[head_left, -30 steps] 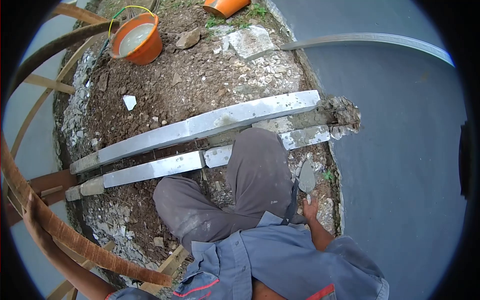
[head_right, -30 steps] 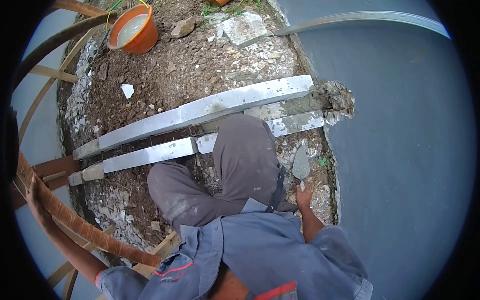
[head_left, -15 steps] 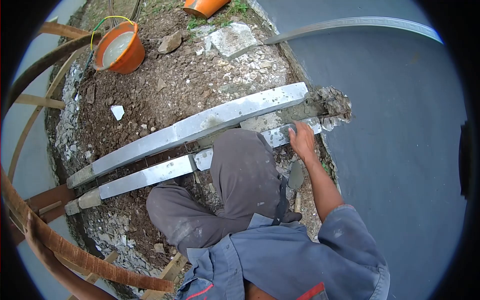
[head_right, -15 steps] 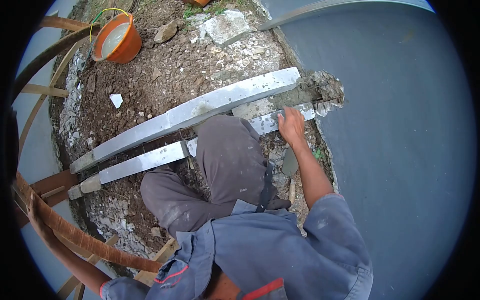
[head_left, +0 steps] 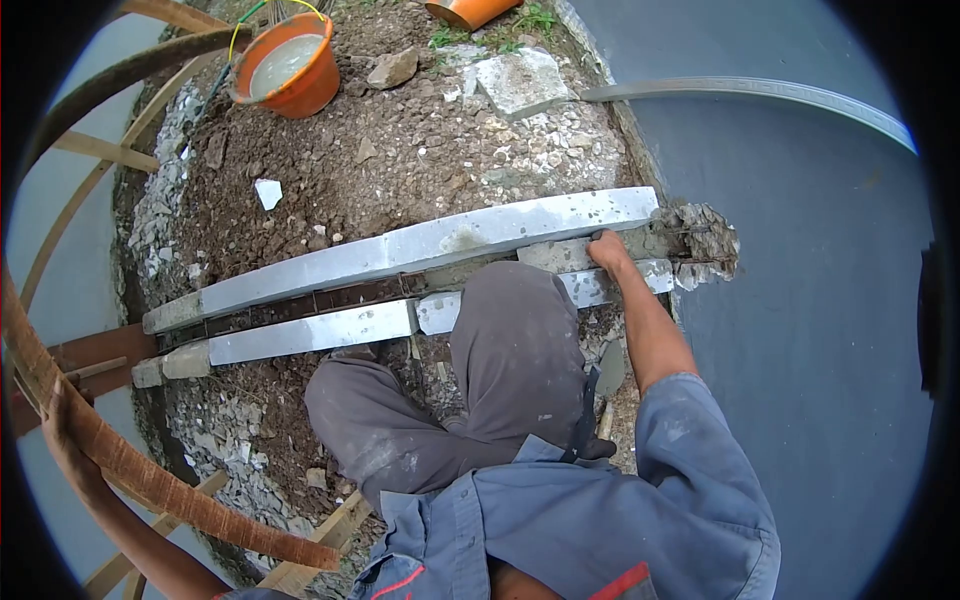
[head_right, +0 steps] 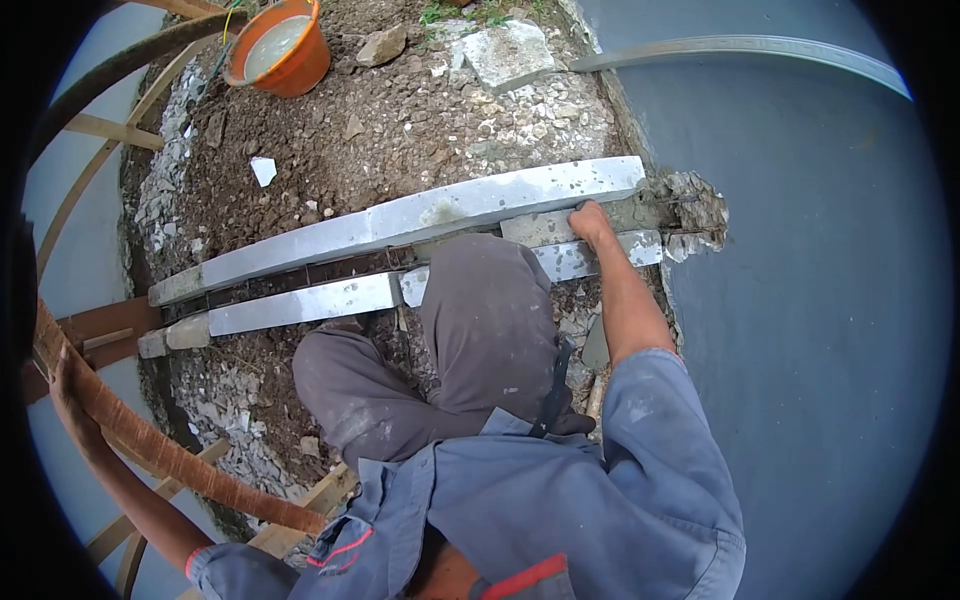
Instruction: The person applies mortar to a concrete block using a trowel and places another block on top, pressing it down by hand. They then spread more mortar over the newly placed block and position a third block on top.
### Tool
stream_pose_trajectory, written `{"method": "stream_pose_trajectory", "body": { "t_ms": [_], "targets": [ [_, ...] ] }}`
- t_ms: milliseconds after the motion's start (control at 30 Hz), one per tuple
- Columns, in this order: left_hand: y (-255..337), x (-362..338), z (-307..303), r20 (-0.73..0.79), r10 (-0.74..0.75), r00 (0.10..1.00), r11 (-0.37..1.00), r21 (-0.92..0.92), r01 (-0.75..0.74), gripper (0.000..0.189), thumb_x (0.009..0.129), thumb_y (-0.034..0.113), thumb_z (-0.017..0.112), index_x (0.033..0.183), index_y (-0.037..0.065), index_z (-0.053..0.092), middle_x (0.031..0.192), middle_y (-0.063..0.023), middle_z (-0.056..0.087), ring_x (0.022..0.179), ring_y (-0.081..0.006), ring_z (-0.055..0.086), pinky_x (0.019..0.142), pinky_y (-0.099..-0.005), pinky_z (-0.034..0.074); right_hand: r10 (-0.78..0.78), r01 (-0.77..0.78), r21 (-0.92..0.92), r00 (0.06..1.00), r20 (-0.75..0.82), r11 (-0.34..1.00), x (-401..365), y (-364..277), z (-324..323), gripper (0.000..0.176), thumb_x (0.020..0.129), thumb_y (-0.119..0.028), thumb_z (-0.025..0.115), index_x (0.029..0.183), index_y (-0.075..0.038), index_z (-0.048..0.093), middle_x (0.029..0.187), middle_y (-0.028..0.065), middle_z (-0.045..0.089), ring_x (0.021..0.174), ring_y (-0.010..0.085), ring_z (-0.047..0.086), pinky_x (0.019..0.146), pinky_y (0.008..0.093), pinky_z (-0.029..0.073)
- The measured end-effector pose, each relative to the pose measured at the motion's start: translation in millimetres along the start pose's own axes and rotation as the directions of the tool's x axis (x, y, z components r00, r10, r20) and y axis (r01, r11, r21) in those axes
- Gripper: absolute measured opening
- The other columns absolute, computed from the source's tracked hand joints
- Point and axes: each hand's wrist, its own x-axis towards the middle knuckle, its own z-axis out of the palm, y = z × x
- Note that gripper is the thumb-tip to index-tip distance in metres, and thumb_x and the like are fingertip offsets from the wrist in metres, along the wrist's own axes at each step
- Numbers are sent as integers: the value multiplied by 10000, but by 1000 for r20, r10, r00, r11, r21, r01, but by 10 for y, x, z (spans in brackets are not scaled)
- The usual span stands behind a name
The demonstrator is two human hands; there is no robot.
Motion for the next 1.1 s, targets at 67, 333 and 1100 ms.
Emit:
{"method": "stream_pose_trajectory", "body": {
  "t_ms": [67, 333, 1100],
  "targets": [
    [-18, 27, -35, 10, -10, 1000, 1000, 10, 10, 435, 862, 345, 725, 1136, 29, 602, 956, -43, 626, 871, -129, 599, 798, -280, 477, 2, -2, 6, 1000, 2, 1000, 16, 40, 29, 494, 712, -127, 641, 1157, 85, 607, 1209, 283, 614, 1173, 381, 584, 978, 393, 460],
    [-15, 54, -37, 15, 19, 1000, 999, 38, -20, 441, 860, 348, 719, 1126, 18, 599, 935, -46, 623, 847, -137, 600, 797, -294, 469, -47, 41, -56, 993, -107, 998, -101, -51, -75, 462, 737, -153, 610, 1135, 79, 630, 1190, 316, 607, 1175, 409, 574, 1005, 415, 451],
    [-114, 122, -81, 38, 4, 999, 999, -39, -2, 417, 858, 332, 737, 1109, 22, 616, 911, -38, 622, 815, -119, 590, 729, -269, 472, -171, 260, 215, 918, -359, 941, -501, -82, 127, 665, 627, -299, 883, 1120, -18, 536, 1043, 156, 617, 988, 287, 605, 859, 372, 481]
  ]
}}
